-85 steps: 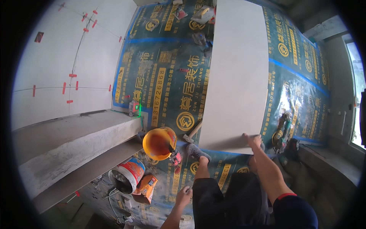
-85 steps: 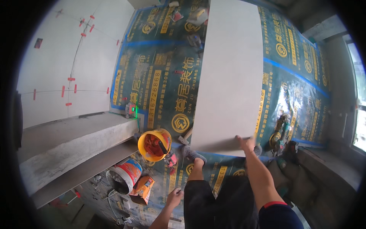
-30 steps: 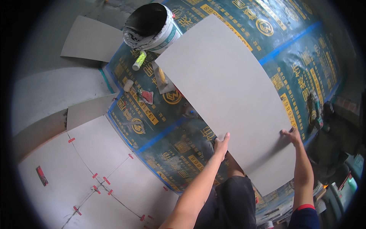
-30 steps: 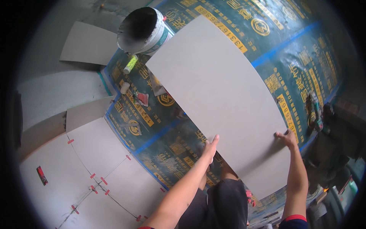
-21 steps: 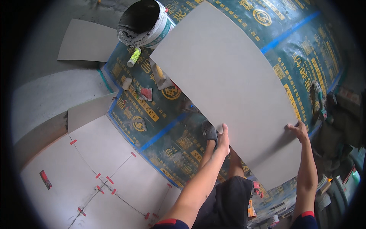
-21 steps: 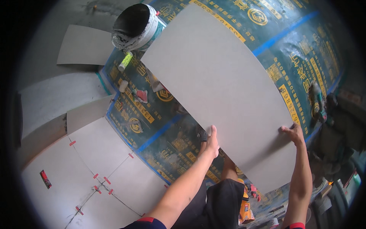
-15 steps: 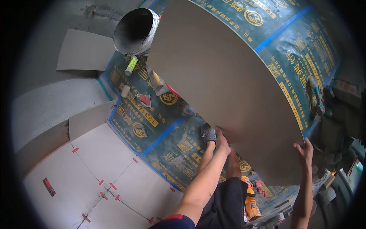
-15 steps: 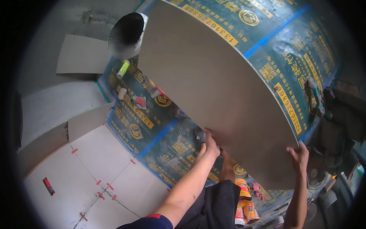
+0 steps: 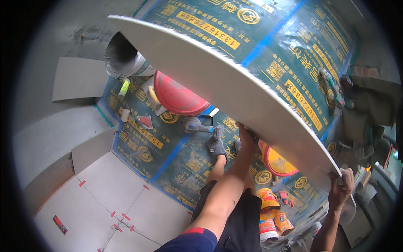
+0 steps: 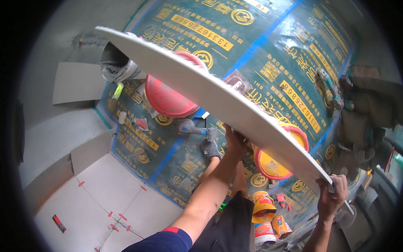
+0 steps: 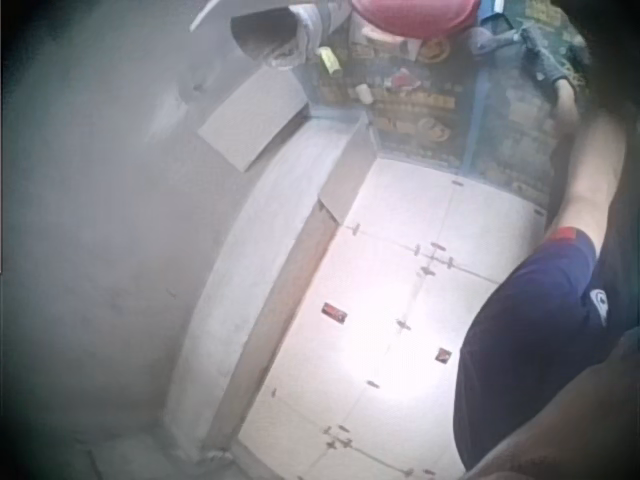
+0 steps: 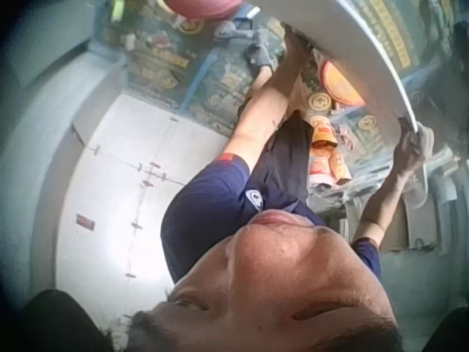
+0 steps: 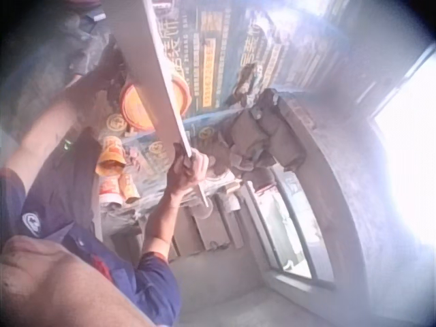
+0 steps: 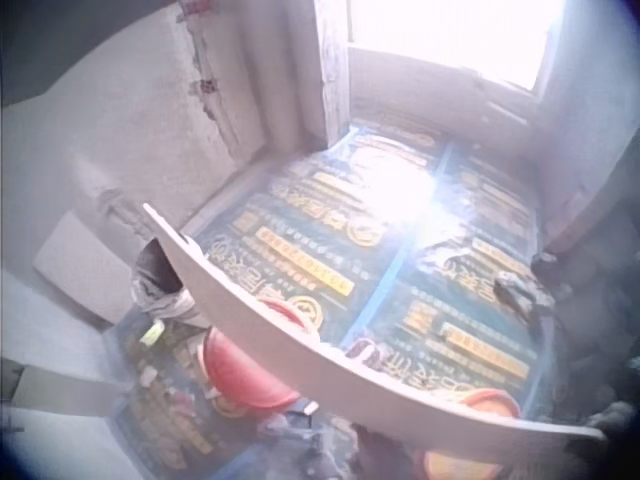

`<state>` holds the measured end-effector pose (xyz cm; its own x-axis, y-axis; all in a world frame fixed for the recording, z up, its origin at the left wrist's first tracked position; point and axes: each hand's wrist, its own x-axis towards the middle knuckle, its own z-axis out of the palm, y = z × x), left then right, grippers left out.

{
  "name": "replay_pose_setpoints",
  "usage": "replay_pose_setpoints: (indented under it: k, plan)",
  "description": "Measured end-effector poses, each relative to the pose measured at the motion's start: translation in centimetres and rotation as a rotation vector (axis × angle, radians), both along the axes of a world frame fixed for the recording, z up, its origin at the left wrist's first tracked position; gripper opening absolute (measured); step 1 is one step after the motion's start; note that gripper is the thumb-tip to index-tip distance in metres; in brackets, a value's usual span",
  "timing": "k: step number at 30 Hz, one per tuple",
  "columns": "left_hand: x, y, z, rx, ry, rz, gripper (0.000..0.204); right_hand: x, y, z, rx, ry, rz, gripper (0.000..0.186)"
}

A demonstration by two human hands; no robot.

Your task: The person cuts a large tile using a circular saw while holding it steady by hand on a floor, then uses an angle grinder to shape a hole in the center of the tile, and finally applies mortar to the back of the tile with a trowel.

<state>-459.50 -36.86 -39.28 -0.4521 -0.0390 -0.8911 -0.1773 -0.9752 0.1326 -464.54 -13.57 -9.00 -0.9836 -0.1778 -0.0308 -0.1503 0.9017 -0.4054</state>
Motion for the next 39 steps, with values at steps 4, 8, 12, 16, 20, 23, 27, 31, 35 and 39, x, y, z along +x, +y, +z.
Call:
replay_pose_setpoints:
  k: [4, 8, 12, 16, 20, 23, 27, 31, 35, 39]
  plan:
    - [0.0, -2.1, -4.1, 0.014, 0.329, 0.059, 0.073, 1.2, -1.7, -0.3, -0.059, -0.063, 0.061, 0.024]
    - [1.4, -3.2, -6.3, 0.009, 1.022, 0.226, 0.048, 2.8, -2.3, -0.8, -0.097, -0.045, 0.074, 0.031]
    - [0.9, -4.2, -0.3, -0.046, 0.934, -0.001, 0.048, 3.5, -1.8, -0.7, -0.118, -0.062, 0.015, 0.029]
    - [2.4, -7.9, 7.9, 0.224, 0.787, -0.046, 0.06, 3.6, -2.3, 0.2, -0.112, -0.225, -0.001, 0.031]
    - [4.3, -10.4, 20.5, 0.147, 0.688, -0.106, 0.073, 6.2, -2.7, 1.1, -0.023, -0.354, 0.007, 0.037]
    - [4.2, -9.8, 28.5, -0.129, 0.455, -0.167, 0.072, 8.0, -3.2, 1.8, -0.145, -0.435, 0.019, 0.038]
    - [7.0, -11.5, 29.3, -0.49, -0.015, -0.301, 0.066, 10.9, 1.8, -0.6, -0.284, -0.782, -0.245, 0.049]
    - [12.3, -12.6, 26.5, -0.377, -0.393, -0.213, 0.058, 18.3, 18.6, -12.9, 0.427, -0.648, -0.535, 0.069]
    - [19.9, -15.0, 20.1, -0.191, -0.344, -0.125, 0.056, 29.4, 32.8, -19.1, 0.045, -1.147, -1.075, 0.091]
    - [20.8, -13.9, 18.7, -0.269, -0.379, -0.153, 0.056, 35.1, 34.4, -23.0, -0.063, -0.783, -1.42, 0.099]
